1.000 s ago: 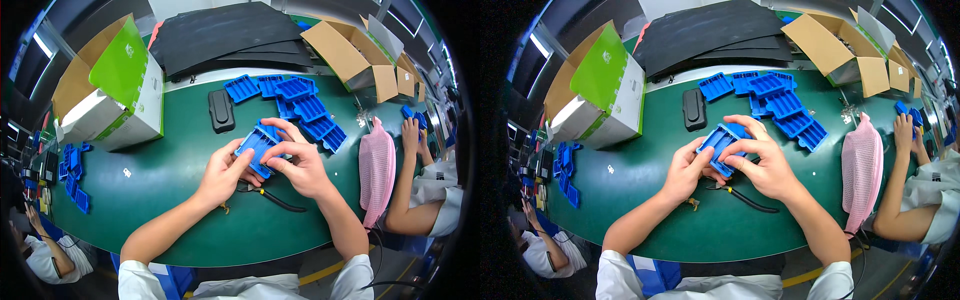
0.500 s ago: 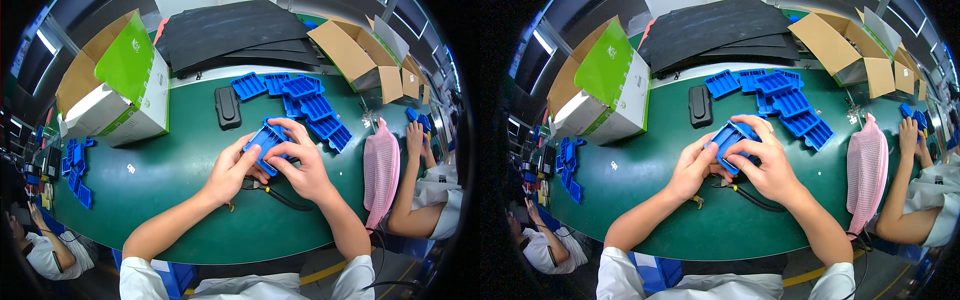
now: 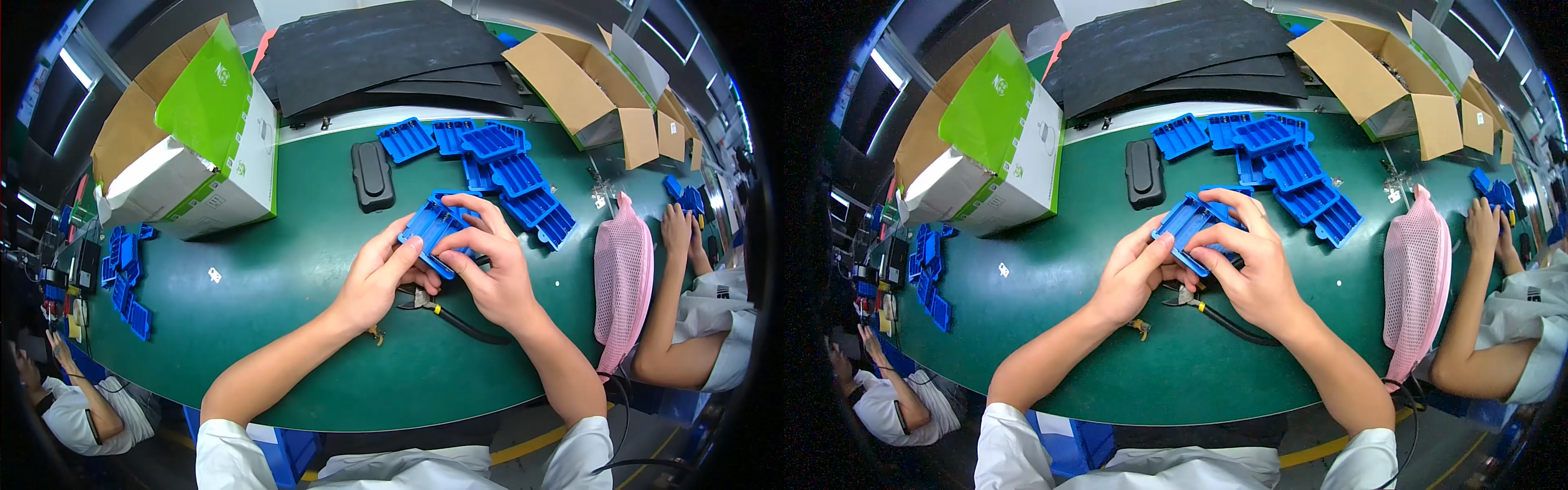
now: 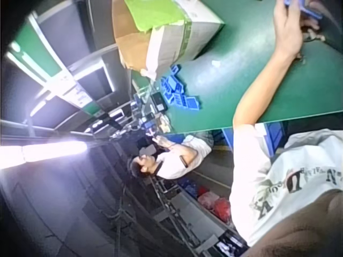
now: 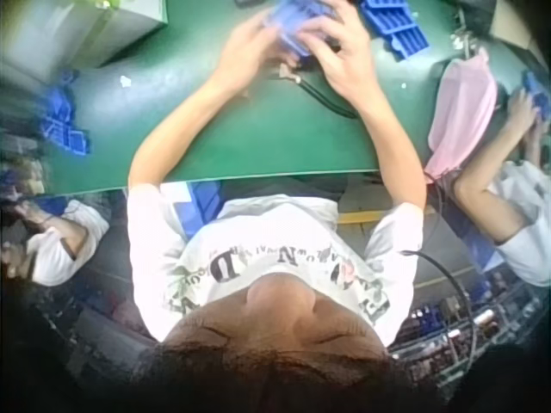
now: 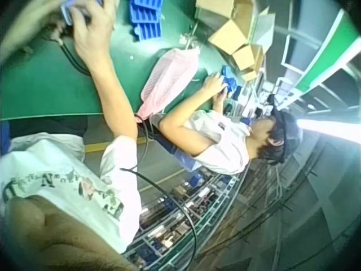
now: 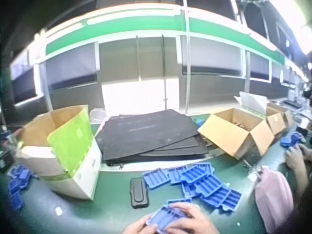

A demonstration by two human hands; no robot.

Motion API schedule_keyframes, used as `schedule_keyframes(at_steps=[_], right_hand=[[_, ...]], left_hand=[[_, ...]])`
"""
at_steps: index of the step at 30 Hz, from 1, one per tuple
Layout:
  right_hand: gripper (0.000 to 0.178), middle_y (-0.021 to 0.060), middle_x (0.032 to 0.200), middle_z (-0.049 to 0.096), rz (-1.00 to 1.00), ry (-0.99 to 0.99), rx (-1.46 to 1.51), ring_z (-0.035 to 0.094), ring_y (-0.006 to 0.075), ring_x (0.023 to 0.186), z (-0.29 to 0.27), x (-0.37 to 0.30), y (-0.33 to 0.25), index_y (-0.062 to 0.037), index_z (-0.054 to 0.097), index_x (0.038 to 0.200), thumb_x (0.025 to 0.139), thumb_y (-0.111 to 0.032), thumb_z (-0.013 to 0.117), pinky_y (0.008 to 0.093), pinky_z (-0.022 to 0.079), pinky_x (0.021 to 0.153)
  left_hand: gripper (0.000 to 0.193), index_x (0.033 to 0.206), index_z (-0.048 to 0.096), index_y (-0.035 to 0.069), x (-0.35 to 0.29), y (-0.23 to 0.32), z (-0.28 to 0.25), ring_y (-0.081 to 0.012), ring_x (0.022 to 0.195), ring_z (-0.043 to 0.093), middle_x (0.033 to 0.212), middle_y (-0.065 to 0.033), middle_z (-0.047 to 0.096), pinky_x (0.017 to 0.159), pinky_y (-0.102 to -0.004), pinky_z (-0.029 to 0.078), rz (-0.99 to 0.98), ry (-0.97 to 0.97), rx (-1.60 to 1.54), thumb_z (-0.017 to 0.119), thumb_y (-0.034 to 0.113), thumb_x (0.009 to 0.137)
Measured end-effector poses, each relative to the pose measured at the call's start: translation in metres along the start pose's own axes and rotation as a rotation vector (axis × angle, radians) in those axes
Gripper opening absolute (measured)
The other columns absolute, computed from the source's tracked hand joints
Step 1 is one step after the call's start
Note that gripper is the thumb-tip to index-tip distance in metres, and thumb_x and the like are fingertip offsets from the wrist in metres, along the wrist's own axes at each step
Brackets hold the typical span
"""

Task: The recorder is manually inserting small metal pins into blue plastic tray components and using pliers to trim or adjust them.

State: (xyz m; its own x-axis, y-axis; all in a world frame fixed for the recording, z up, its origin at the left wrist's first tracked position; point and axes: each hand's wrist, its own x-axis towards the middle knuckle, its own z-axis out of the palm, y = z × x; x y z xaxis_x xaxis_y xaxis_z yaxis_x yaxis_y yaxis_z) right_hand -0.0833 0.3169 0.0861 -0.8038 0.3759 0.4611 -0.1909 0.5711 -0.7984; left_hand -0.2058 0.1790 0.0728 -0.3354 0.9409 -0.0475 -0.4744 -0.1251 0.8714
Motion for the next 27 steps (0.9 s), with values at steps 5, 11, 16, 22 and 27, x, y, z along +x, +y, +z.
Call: schedule_keyframes(at_steps=[5, 11, 16, 22, 27], right_hand=[[0.01, 0.0148, 0.123, 0.056, 0.008, 0.04, 0.035, 0.052, 0.0317, 0.114, 0.0023, -0.0005, -0.003, -0.0048, 0.068, 0.086, 0.077, -0.002, 0.069, 0.0406, 0.043, 0.095], [0.01, 0.0154, 0.122, 0.056, -0.009, 0.034, 0.048, 0.054, 0.0315, 0.112, 0.0038, -0.0019, -0.0004, -0.0045, 0.067, 0.086, 0.077, 0.0, 0.068, 0.0395, 0.044, 0.093], [0.01, 0.0156, 0.121, 0.057, -0.021, -0.001, 0.053, 0.053, 0.0316, 0.113, 0.001, -0.0008, -0.0009, -0.0049, 0.067, 0.085, 0.077, -0.001, 0.069, 0.0391, 0.044, 0.092], [0.01, 0.0158, 0.121, 0.057, 0.001, 0.001, 0.04, 0.053, 0.0321, 0.113, 0.0015, -0.0011, -0.0014, -0.0059, 0.067, 0.085, 0.076, -0.002, 0.07, 0.0397, 0.044, 0.092], [0.011, 0.0159, 0.121, 0.056, -0.008, -0.001, -0.04, 0.051, 0.0332, 0.114, 0.0013, -0.0003, -0.0038, -0.007, 0.067, 0.086, 0.076, -0.003, 0.07, 0.0413, 0.043, 0.092]], left_hand=[[0.043, 0.136, 0.037, -0.003, -0.0001, 0.0, 0.0013, -0.0171, 0.079, 0.063, 0.101, -0.0117, 0.058, 0.072, -0.0302, 0.055, -0.015, 0.005, 0.001, 0.043, 0.022, 0.102], [0.041, 0.135, 0.038, -0.003, -0.0014, -0.0002, 0.0035, -0.0171, 0.078, 0.063, 0.101, -0.0112, 0.058, 0.071, -0.0303, 0.055, -0.012, 0.017, 0.005, 0.043, 0.021, 0.102], [0.039, 0.133, 0.039, -0.003, -0.0004, -0.0004, 0.0001, -0.0169, 0.078, 0.063, 0.1, -0.011, 0.059, 0.071, -0.0299, 0.055, -0.039, -0.012, -0.021, 0.043, 0.021, 0.102], [0.039, 0.132, 0.04, -0.002, -0.0006, -0.0001, 0.0008, -0.0167, 0.077, 0.064, 0.1, -0.0108, 0.059, 0.071, -0.0296, 0.055, -0.043, -0.006, -0.02, 0.043, 0.021, 0.102], [0.042, 0.135, 0.037, -0.002, -0.001, 0.0007, 0.0015, -0.0167, 0.077, 0.064, 0.1, -0.011, 0.059, 0.071, -0.0295, 0.055, -0.041, 0.02, -0.001, 0.043, 0.022, 0.102]])
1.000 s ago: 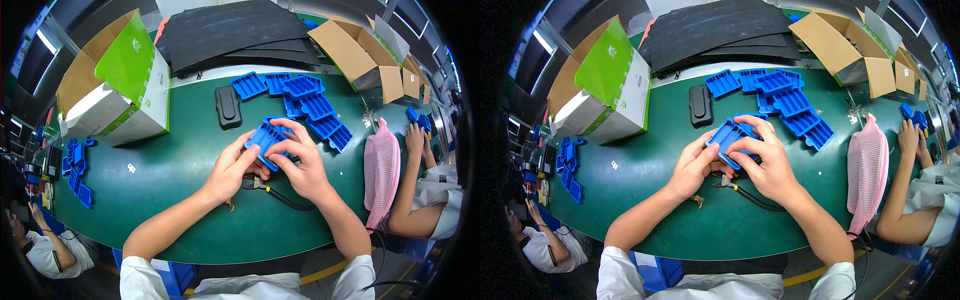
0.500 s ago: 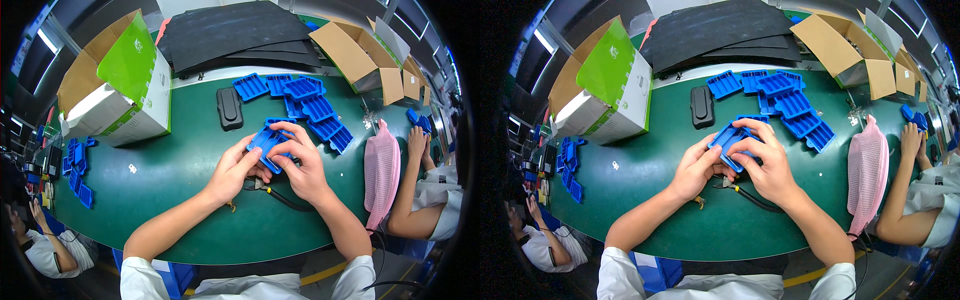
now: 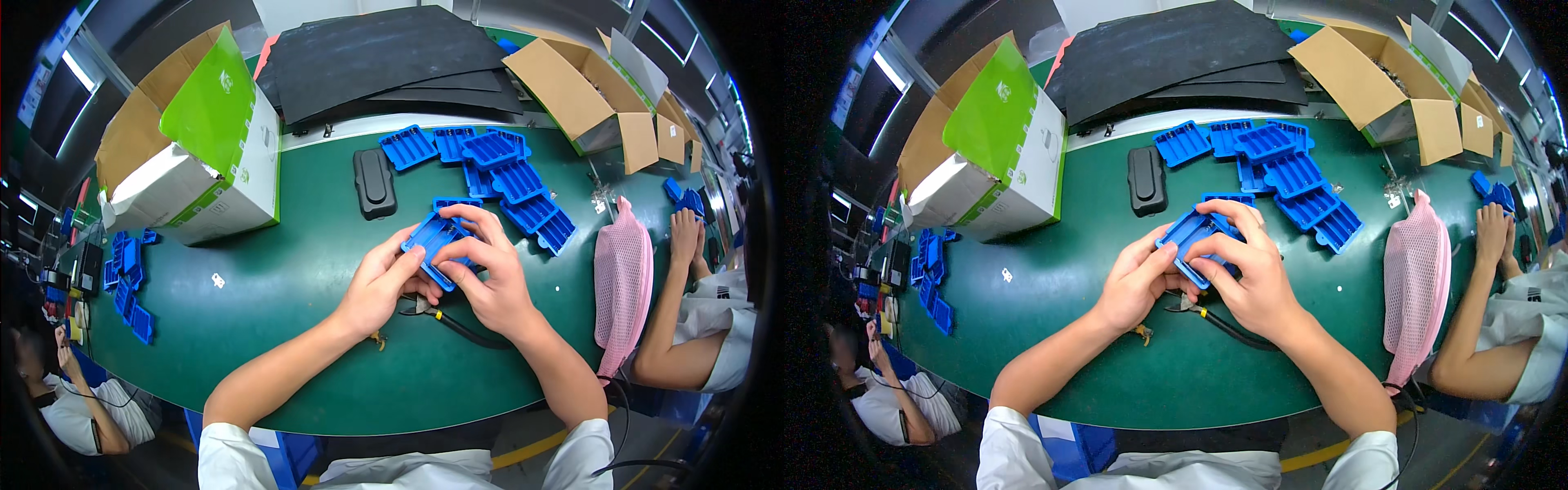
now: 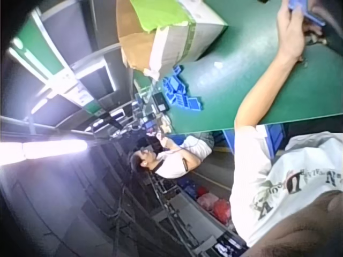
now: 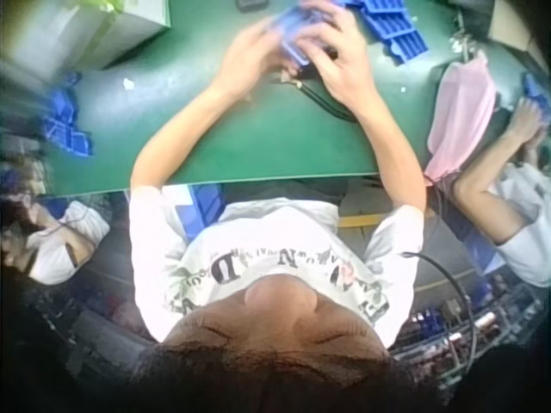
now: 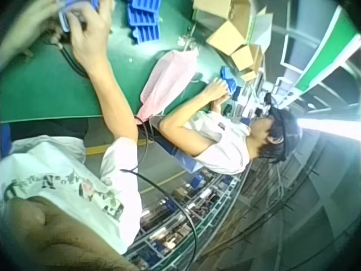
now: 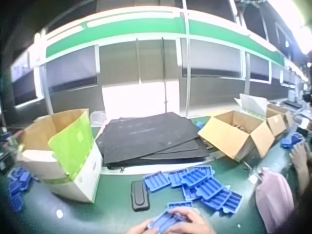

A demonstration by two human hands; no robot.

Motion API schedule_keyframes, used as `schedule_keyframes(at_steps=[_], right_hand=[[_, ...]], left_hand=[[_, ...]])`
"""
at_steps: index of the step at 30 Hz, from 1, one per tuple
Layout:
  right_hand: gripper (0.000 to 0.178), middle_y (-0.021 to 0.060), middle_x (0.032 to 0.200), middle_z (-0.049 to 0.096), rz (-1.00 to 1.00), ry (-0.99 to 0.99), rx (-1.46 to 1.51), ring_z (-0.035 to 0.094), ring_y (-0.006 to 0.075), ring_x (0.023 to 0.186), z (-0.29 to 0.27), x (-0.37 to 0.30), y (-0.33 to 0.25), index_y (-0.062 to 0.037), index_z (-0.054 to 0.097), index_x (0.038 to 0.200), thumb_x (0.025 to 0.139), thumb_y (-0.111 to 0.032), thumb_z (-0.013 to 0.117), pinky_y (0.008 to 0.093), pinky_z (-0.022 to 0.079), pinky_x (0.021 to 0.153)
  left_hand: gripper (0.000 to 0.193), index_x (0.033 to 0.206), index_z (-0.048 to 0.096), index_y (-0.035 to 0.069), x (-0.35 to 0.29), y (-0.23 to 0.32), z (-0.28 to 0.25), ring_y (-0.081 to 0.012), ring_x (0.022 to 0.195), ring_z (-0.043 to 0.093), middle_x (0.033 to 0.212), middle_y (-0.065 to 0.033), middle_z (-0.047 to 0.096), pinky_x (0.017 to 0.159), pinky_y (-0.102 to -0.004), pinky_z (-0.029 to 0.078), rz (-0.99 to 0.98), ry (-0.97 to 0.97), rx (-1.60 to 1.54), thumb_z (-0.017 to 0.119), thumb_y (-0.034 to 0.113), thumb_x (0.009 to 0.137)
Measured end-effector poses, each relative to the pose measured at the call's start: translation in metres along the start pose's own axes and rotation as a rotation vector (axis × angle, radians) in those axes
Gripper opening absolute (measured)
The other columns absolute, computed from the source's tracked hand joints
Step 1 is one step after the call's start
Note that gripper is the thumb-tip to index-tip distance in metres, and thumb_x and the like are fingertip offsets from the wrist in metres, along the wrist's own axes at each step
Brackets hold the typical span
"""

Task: The recorder is manually inserting small metal pins into blue plastic tray components and using pliers to trim or adjust them.

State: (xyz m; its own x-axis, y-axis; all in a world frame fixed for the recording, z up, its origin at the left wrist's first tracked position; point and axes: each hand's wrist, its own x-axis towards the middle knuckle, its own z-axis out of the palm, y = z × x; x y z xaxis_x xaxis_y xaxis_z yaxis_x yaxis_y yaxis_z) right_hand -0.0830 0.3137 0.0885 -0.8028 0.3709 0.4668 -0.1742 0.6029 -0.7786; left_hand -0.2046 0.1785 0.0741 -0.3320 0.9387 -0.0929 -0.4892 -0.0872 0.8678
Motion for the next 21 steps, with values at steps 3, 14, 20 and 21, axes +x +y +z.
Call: schedule_keyframes(at_steps=[3, 14, 20, 21], right_hand=[[0.011, 0.016, 0.122, 0.056, -0.077, -0.01, -0.057, 0.05, 0.0337, 0.115, -0.003, 0.001, -0.001, -0.0076, 0.067, 0.085, 0.075, -0.003, 0.071, 0.0417, 0.043, 0.093], [0.045, 0.0125, 0.119, 0.056, 0.216, 0.076, 0.367, 0.057, 0.0201, 0.109, -0.006, -0.002, -0.002, -0.002, 0.049, 0.125, 0.084, -0.005, 0.067, 0.0315, 0.048, 0.089], [0.064, 0.0154, 0.111, 0.063, 0.319, -0.206, 0.319, 0.067, 0.0212, 0.094, -0.012, -0.002, -0.007, -0.0045, 0.038, 0.132, 0.081, -0.01, 0.075, 0.0334, 0.057, 0.073], [0.064, 0.0162, 0.11, 0.063, 0.296, -0.203, 0.285, 0.068, 0.023, 0.093, -0.012, -0.001, -0.008, -0.0046, 0.038, 0.132, 0.08, -0.009, 0.075, 0.0339, 0.057, 0.073]], left_hand=[[0.044, 0.137, 0.036, -0.002, 0.0, 0.002, 0.0, -0.0161, 0.081, 0.064, 0.103, -0.0108, 0.059, 0.072, -0.0293, 0.055, -0.021, -0.02, -0.029, 0.05, 0.018, 0.099], [0.06, 0.139, 0.035, 0.002, -0.002, 0.009, 0.008, -0.019, 0.1, 0.062, 0.114, -0.0116, 0.058, 0.085, -0.0328, 0.055, 0.096, 0.033, 0.12, 0.064, -0.002, 0.087], [0.053, 0.133, 0.039, -0.002, -0.001, 0.0, -0.001, -0.0207, 0.107, 0.061, 0.116, -0.0127, 0.058, 0.092, -0.0339, 0.052, 0.154, 0.042, 0.263, 0.063, -0.006, 0.086], [0.053, 0.133, 0.039, -0.002, -0.002, 0.0, 0.0, -0.0207, 0.107, 0.061, 0.116, -0.0127, 0.058, 0.092, -0.0339, 0.052, 0.154, 0.041, 0.265, 0.063, -0.006, 0.086]])
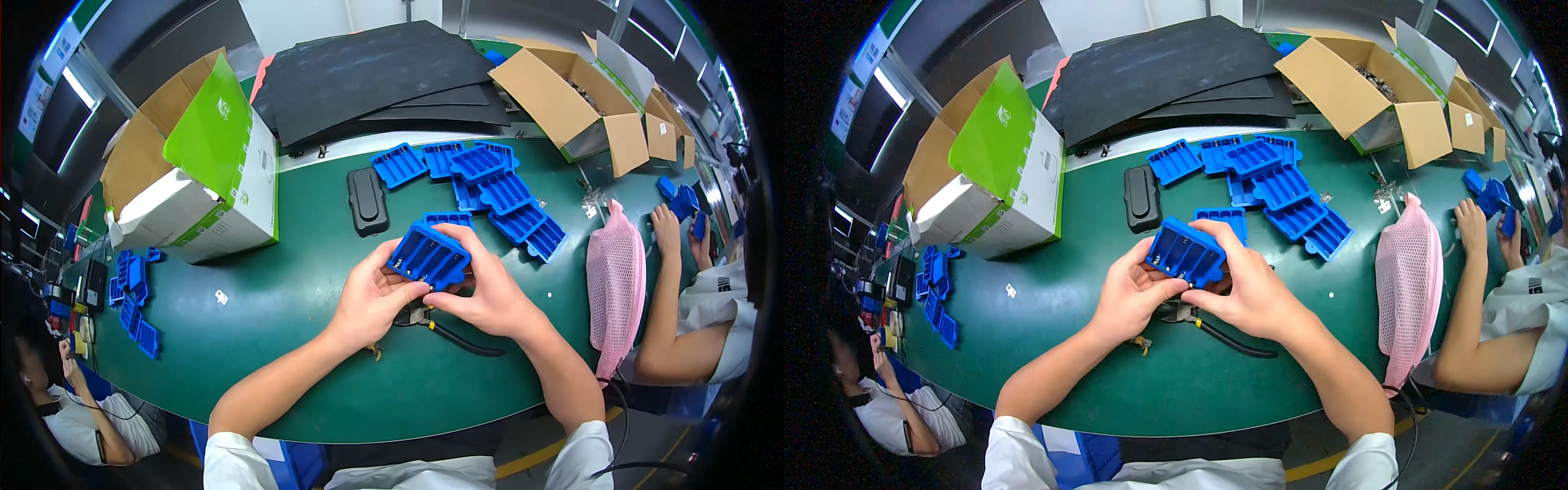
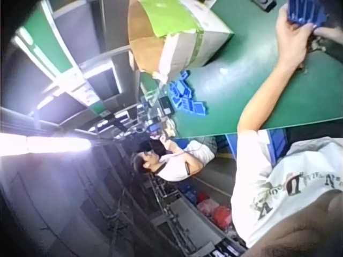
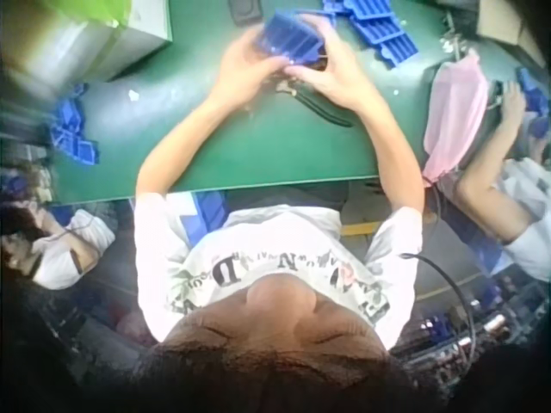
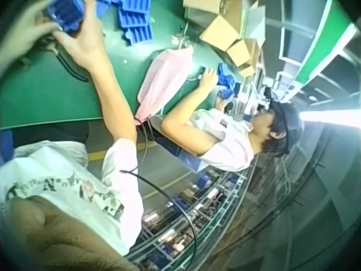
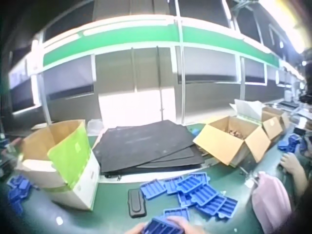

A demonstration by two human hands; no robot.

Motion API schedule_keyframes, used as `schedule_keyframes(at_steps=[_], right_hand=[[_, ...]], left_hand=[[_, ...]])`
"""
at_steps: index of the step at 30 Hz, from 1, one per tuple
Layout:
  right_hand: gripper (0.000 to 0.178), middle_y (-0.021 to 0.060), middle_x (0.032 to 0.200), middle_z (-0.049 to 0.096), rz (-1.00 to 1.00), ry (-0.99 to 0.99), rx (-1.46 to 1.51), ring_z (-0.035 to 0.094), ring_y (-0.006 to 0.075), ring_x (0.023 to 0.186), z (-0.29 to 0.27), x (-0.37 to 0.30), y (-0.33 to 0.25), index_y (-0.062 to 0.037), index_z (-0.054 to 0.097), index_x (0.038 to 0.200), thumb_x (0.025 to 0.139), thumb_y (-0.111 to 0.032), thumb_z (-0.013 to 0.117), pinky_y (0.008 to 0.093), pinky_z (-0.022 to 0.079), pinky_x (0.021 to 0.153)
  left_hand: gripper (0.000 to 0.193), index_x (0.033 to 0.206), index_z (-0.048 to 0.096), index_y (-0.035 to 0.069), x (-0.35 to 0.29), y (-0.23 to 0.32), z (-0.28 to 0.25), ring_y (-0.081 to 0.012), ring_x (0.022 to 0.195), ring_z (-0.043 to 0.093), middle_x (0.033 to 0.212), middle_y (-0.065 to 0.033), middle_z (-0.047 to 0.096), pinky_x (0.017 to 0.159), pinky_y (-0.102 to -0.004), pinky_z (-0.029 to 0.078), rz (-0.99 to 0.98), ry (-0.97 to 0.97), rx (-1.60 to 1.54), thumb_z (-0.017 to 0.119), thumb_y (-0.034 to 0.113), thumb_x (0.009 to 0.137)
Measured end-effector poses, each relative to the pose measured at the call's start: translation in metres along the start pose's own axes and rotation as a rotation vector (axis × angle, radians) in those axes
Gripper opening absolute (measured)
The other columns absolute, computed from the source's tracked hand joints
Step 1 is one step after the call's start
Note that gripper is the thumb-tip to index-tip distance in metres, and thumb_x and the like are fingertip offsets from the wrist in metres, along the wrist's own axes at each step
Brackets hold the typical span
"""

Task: The recorder is manually inserting small metal pins into blue plastic tray components and using pliers to trim or adjust them.

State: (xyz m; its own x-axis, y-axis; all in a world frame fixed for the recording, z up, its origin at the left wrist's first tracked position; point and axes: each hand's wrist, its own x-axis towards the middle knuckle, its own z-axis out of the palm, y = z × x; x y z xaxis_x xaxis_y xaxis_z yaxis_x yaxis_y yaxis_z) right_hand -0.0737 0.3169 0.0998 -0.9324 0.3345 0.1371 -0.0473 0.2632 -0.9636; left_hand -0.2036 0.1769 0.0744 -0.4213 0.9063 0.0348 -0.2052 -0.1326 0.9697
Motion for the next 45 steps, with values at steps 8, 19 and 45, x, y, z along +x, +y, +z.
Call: schedule_keyframes(at_steps=[8, 19, 45], right_hand=[[0.061, 0.0193, 0.105, 0.064, -0.038, -0.01, -0.114, 0.069, 0.0298, 0.09, -0.004, -0.001, -0.005, -0.0058, 0.04, 0.128, 0.077, -0.004, 0.075, 0.0355, 0.057, 0.073], [0.054, 0.0233, 0.101, 0.063, -0.186, -0.049, -0.338, 0.062, 0.0454, 0.088, -0.008, -0.003, 0.002, -0.0056, 0.041, 0.124, 0.078, -0.001, 0.069, 0.047, 0.05, 0.073], [0.076, 0.0231, 0.101, 0.065, -0.251, -0.052, -0.322, 0.066, 0.041, 0.089, -0.01, -0.003, -0.01, -0.0037, 0.035, 0.138, 0.074, -0.003, 0.076, 0.0426, 0.053, 0.073]], left_hand=[[0.035, 0.117, 0.047, -0.006, 0.0, 0.007, 0.002, -0.0204, 0.098, 0.065, 0.109, -0.0145, 0.06, 0.084, -0.0316, 0.057, 0.088, 0.009, 0.173, 0.063, -0.006, 0.086], [0.027, 0.106, 0.051, -0.006, -0.004, 0.005, 0.005, -0.0156, 0.072, 0.068, 0.09, -0.014, 0.065, 0.064, -0.027, 0.06, -0.002, 0.032, 0.185, 0.066, -0.007, 0.083], [0.025, 0.104, 0.055, -0.005, -0.006, 0.012, 0.006, -0.0148, 0.071, 0.068, 0.091, -0.0119, 0.066, 0.064, -0.0266, 0.058, 0.052, 0.028, 0.191, 0.068, -0.005, 0.083]])
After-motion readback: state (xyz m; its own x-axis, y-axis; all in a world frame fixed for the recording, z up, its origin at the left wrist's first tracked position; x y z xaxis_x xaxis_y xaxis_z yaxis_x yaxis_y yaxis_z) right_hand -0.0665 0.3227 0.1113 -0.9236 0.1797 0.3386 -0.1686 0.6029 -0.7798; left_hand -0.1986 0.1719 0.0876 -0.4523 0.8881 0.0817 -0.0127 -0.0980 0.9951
